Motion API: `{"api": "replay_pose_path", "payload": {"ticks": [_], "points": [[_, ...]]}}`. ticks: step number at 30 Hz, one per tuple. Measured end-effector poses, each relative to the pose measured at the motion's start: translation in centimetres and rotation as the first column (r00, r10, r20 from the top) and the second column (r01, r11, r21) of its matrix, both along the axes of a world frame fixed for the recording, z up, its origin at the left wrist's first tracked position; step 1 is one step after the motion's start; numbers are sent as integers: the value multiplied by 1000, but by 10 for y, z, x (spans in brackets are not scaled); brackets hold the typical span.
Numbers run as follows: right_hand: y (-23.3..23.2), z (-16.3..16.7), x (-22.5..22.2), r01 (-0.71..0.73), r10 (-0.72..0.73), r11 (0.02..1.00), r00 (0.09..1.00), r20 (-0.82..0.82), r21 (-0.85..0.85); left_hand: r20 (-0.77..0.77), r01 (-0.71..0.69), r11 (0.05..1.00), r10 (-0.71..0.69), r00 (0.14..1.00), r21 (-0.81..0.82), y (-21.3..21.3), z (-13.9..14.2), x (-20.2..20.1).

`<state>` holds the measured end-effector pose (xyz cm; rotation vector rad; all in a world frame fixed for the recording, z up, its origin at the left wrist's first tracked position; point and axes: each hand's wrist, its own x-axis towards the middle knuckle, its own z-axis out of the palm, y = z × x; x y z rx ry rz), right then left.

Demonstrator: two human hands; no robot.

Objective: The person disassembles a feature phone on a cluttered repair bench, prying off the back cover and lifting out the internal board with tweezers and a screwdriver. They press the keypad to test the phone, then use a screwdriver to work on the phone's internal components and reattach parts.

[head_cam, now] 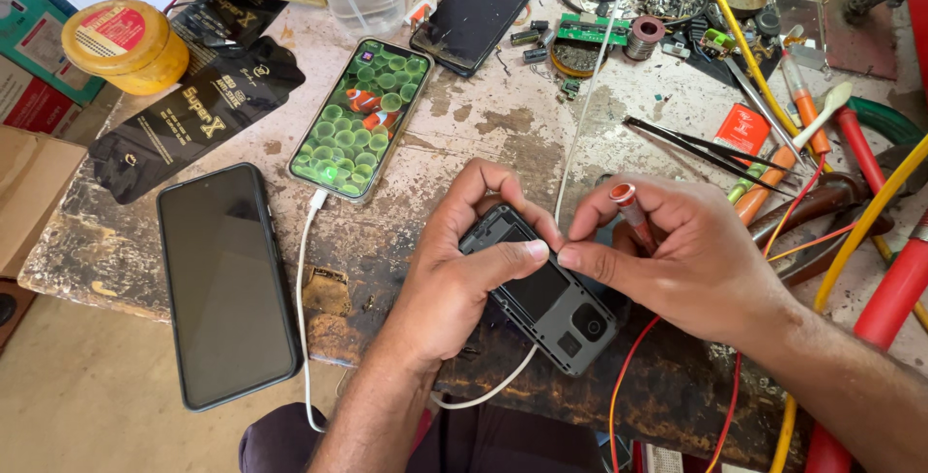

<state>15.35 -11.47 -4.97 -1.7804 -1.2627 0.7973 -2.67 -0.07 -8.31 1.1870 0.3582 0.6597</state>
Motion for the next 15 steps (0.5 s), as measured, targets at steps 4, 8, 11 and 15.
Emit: {"api": "replay_pose_path", "payload": {"ticks": [4,8,11,15], "points": [[-1,1,-3,-1,-11,997,987,160,74,-21,-17,991,20,1000,130,-1,-1,-2],[0,4,-5,-61,38,987,987,157,146,-59,-11,978,24,998,209,-1,0,-2],[2,6,-5,-185,132,957,964,231,225,-109,-6,968,34,993,249,-2,1,-4],[2,4,-3,-114,104,987,991,89,115,-69,0,980,14,998,201,-3,2,-4]]}}
